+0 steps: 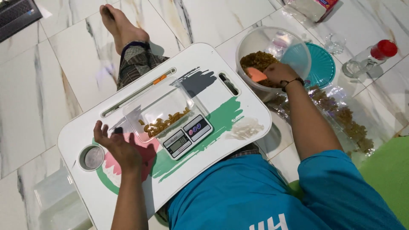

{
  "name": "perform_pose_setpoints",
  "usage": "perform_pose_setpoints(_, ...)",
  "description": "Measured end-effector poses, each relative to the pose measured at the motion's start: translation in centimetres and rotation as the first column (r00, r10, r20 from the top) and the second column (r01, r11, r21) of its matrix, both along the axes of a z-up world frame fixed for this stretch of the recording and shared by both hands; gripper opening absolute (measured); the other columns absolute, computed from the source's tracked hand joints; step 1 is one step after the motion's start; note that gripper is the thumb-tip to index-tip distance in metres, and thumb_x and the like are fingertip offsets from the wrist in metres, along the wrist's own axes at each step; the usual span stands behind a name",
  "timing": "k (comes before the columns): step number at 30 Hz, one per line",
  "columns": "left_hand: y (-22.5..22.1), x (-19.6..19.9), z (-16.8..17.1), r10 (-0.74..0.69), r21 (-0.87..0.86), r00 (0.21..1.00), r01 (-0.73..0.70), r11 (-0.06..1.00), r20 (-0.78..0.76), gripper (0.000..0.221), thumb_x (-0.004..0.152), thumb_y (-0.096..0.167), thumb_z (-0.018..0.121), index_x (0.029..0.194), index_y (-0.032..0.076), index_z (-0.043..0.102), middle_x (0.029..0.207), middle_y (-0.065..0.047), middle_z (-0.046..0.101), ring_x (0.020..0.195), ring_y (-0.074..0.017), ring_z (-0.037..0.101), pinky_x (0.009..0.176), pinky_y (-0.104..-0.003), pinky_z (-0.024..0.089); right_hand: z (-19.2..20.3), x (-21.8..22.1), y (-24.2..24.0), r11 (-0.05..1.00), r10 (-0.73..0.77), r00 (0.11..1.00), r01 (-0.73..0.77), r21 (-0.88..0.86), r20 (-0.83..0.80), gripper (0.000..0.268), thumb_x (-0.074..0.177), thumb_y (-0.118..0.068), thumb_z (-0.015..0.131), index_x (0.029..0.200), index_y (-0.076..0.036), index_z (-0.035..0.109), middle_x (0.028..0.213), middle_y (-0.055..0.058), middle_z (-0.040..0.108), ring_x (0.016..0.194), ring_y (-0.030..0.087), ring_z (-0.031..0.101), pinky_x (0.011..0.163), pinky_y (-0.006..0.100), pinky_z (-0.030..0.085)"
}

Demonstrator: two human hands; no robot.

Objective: Portioning food items from a large bowl into individual plastic containers using a spoon and a digital scale, then sealing and stacking them.

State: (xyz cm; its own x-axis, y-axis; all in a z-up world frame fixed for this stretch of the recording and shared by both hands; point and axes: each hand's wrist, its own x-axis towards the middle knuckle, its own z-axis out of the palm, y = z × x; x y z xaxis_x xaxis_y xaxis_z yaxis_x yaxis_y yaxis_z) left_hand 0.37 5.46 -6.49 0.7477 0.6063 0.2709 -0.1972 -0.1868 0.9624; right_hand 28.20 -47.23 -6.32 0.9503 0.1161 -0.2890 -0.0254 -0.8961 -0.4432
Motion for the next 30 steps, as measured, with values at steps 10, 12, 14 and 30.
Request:
perform_pose_setpoints(10, -1.3, 0.2, 1.3, 0.161, 0.371, 0.973, -0.089, 0.924, -0.167, 0.056, 0.114, 0.048, 0.024, 0.149, 0.007, 0.035, 0.139, -0.025, 0.045, 0.128, -0.0425, 0.050, 0.098, -0.049, 0.052, 2.5, -1.5, 0.5, 0.984, -0.116, 0.985, 0.097, 0.149, 0.129, 0.037, 0.100, -0.021, 0.051, 0.124, -0.003, 0.073, 0.101, 0.024, 0.072, 0.091, 0.042, 0.068, 0.076, 0.054, 0.053)
perform_pose_setpoints(12, -1.3, 0.2, 1.7, 0.123, 0.345, 0.981, -0.065, 0.936, -0.148, 0.057, 0.114, 0.048, 0.023, 0.148, 0.004, 0.034, 0.137, -0.028, 0.044, 0.127, -0.0438, 0.052, 0.099, -0.050, 0.053, 2.6, -1.5, 0.5, 0.982, -0.126, 0.984, 0.107, 0.153, 0.123, 0.037, 0.100, -0.022, 0.051, 0.123, -0.003, 0.073, 0.098, 0.023, 0.072, 0.088, 0.041, 0.068, 0.075, 0.053, 0.053)
perform_pose_setpoints(14, -1.5, 0.2, 2.1, 0.089, 0.319, 0.988, -0.046, 0.947, -0.124, 0.058, 0.114, 0.047, 0.022, 0.148, 0.001, 0.033, 0.134, -0.031, 0.044, 0.126, -0.0452, 0.053, 0.099, -0.051, 0.054, 2.5, -1.6, 0.3, 0.981, -0.132, 0.984, 0.113, 0.157, 0.120, 0.037, 0.100, -0.022, 0.050, 0.122, -0.004, 0.074, 0.096, 0.022, 0.072, 0.085, 0.039, 0.068, 0.075, 0.053, 0.053)
perform_pose_setpoints(30, -3.2, -0.5, 5.4, 0.190, 0.389, 0.951, -0.083, 0.917, -0.244, 0.062, 0.109, 0.044, 0.022, 0.141, -0.005, 0.044, 0.136, -0.024, 0.054, 0.124, -0.0365, 0.052, 0.107, -0.049, 0.038, 13.9, -5.4, 7.5, 0.999, 0.032, 0.927, -0.031, -0.010, 0.373, 0.025, 0.098, -0.023, 0.062, 0.112, -0.012, 0.080, 0.087, 0.012, 0.070, 0.074, 0.033, 0.062, 0.066, 0.046, 0.050)
